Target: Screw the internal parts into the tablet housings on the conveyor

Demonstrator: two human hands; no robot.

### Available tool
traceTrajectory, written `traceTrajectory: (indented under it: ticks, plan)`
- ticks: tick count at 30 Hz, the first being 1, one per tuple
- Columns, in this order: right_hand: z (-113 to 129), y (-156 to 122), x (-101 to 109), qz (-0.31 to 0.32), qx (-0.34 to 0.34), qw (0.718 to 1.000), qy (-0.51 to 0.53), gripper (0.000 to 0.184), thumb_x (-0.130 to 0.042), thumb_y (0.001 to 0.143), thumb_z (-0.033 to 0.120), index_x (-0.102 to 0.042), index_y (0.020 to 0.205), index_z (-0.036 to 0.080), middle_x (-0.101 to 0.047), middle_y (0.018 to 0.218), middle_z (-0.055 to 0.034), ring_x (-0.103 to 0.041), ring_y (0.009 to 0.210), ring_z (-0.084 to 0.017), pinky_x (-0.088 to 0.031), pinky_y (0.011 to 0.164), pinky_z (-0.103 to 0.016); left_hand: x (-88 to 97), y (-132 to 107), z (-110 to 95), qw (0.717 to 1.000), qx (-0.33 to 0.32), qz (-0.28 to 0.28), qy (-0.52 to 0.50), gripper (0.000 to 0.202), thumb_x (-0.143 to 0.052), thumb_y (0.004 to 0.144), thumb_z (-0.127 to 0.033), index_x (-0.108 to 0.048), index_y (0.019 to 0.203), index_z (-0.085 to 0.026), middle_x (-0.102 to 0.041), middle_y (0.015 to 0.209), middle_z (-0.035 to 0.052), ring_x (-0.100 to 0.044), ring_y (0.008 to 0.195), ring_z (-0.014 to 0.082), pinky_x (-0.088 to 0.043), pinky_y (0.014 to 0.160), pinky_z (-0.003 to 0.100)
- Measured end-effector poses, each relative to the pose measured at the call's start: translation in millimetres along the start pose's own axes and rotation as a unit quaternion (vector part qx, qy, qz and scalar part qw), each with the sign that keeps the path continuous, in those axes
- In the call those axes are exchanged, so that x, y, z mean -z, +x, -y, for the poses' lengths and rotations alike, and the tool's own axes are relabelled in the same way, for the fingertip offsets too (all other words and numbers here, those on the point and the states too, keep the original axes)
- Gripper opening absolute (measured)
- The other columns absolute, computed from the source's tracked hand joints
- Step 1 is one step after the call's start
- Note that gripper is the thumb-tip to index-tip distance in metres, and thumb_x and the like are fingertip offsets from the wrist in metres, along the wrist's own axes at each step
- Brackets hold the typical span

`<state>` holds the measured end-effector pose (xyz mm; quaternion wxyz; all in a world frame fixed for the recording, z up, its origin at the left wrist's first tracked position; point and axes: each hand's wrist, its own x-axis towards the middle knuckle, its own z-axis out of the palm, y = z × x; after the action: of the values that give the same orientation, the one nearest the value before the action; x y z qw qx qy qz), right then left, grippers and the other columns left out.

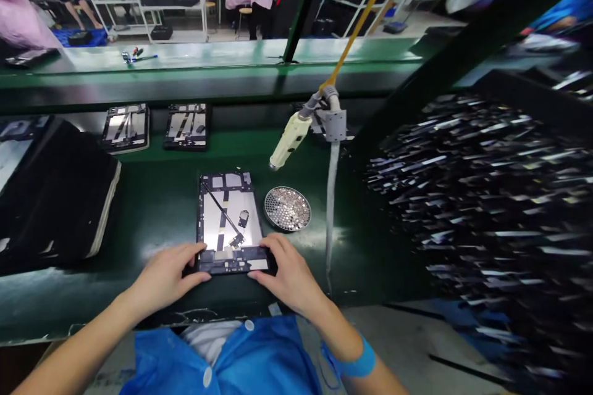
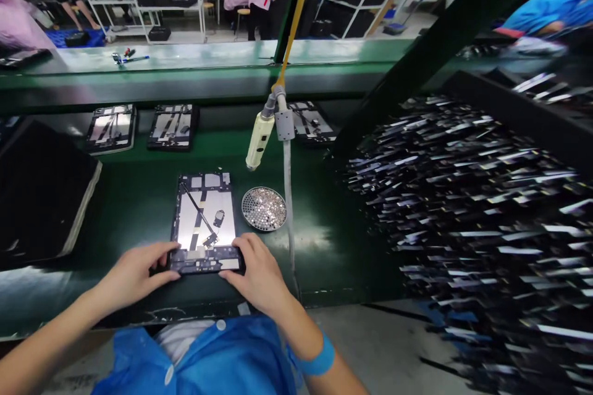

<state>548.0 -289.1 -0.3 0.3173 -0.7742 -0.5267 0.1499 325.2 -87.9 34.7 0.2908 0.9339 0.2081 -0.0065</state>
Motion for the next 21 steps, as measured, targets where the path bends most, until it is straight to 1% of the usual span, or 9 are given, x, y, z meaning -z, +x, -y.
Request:
traceTrajectory:
  ticks: [2, 4, 7, 10, 13, 15, 17, 19, 21]
  plan:
    - [-8.4, 2.6, -4.7, -0.03, 0.028, 0.999, 0.014, 0.053, -0.087, 0.076, 0.027, -0.058, 0.12, 0.021, -0.063, 0.122, -0.0118, -0.063, 0.111, -0.031, -0.055, 0.096, -0.048, 11.7, 19.0, -16.6, 0.997, -0.011, -0.034, 0.061, 0.038, -0.065, 0.095, -0.051, -0.066, 0.12, -0.021, -0.067, 0.101, 0.0059, -0.065, 0.095, 0.0257, -0.053, 0.079, 0.036]
    - [-14.0, 3.7, -9.3, -0.057, 0.038, 0.997, 0.035, 0.048, -0.083, 0.081, 0.031, -0.059, 0.121, 0.021, -0.065, 0.116, -0.0108, -0.065, 0.104, -0.029, -0.057, 0.092, -0.045, 15.0, 40.0, -35.0, 0.992, -0.032, -0.031, 0.116, 0.032, -0.063, 0.097, -0.048, -0.067, 0.107, -0.019, -0.066, 0.102, 0.0084, -0.063, 0.099, 0.0283, -0.053, 0.081, 0.039]
    - [-18.2, 4.6, -12.3, -0.09, 0.029, 0.993, 0.074, 0.031, -0.074, 0.09, 0.032, -0.061, 0.116, 0.021, -0.067, 0.097, -0.0066, -0.065, 0.086, -0.023, -0.056, 0.079, -0.037, 3.3, 66.1, -54.3, 0.983, -0.063, 0.019, 0.174, 0.025, -0.064, 0.097, -0.04, -0.066, 0.102, -0.015, -0.066, 0.102, 0.0117, -0.062, 0.099, 0.0315, -0.053, 0.084, 0.044]
    - [-19.4, 5.4, -11.3, -0.102, 0.036, 0.99, 0.088, 0.02, -0.069, 0.094, 0.031, -0.063, 0.11, 0.02, -0.066, 0.09, -0.0048, -0.064, 0.081, -0.021, -0.054, 0.076, -0.034, -13.6, 78.0, -58.2, 0.982, -0.063, 0.019, 0.177, 0.019, -0.061, 0.099, -0.032, -0.065, 0.103, -0.013, -0.066, 0.105, 0.0138, -0.063, 0.099, 0.0314, -0.054, 0.084, 0.045]
    - [-18.6, 6.0, -9.5, -0.099, 0.042, 0.99, 0.091, 0.016, -0.067, 0.095, 0.03, -0.064, 0.108, 0.02, -0.065, 0.089, -0.0043, -0.063, 0.081, -0.021, -0.053, 0.076, -0.034, -19.2, 78.6, -54.4, 0.992, -0.059, -0.009, 0.112, 0.011, -0.057, 0.1, -0.023, -0.063, 0.096, -0.015, -0.068, 0.103, 0.0115, -0.064, 0.096, 0.0271, -0.054, 0.084, 0.04]
    - [-17.5, 6.2, -8.7, -0.099, 0.04, 0.99, 0.093, 0.015, -0.067, 0.095, 0.029, -0.064, 0.107, 0.02, -0.065, 0.087, -0.0041, -0.063, 0.081, -0.021, -0.052, 0.075, -0.033, -16.2, 75.4, -51.5, 0.998, -0.051, -0.014, 0.025, 0.009, -0.057, 0.1, -0.02, -0.063, 0.095, -0.018, -0.07, 0.096, 0.0063, -0.066, 0.09, 0.0227, -0.054, 0.081, 0.035]
    - [-16.2, 6.2, -8.5, -0.1, 0.036, 0.99, 0.097, 0.014, -0.066, 0.096, 0.028, -0.064, 0.106, 0.019, -0.064, 0.086, -0.004, -0.063, 0.08, -0.021, -0.052, 0.075, -0.033, -11.8, 69.2, -47.9, 0.997, -0.043, -0.007, -0.063, 0.007, -0.058, 0.1, -0.02, -0.065, 0.099, -0.021, -0.072, 0.089, 0.0009, -0.068, 0.082, 0.0182, -0.054, 0.075, 0.029]
    - [-14.9, 6.1, -8.6, -0.102, 0.034, 0.989, 0.102, 0.013, -0.066, 0.096, 0.028, -0.064, 0.106, 0.02, -0.064, 0.086, -0.004, -0.063, 0.08, -0.021, -0.051, 0.075, -0.033, -9.8, 59.4, -42.1, 0.993, -0.072, -0.011, -0.088, 0.008, -0.06, 0.1, -0.022, -0.067, 0.105, -0.022, -0.073, 0.09, -0.0002, -0.069, 0.081, 0.0168, -0.054, 0.074, 0.027]
    - [-13.9, 6.1, -9.0, -0.104, 0.033, 0.988, 0.105, 0.012, -0.066, 0.096, 0.028, -0.064, 0.105, 0.02, -0.065, 0.086, -0.0042, -0.063, 0.081, -0.021, -0.052, 0.075, -0.033, -11.7, 47.0, -34.2, 0.989, -0.138, -0.037, -0.045, 0.012, -0.058, 0.102, -0.02, -0.067, 0.109, -0.021, -0.073, 0.096, 0.0031, -0.068, 0.087, 0.0187, -0.054, 0.079, 0.03]
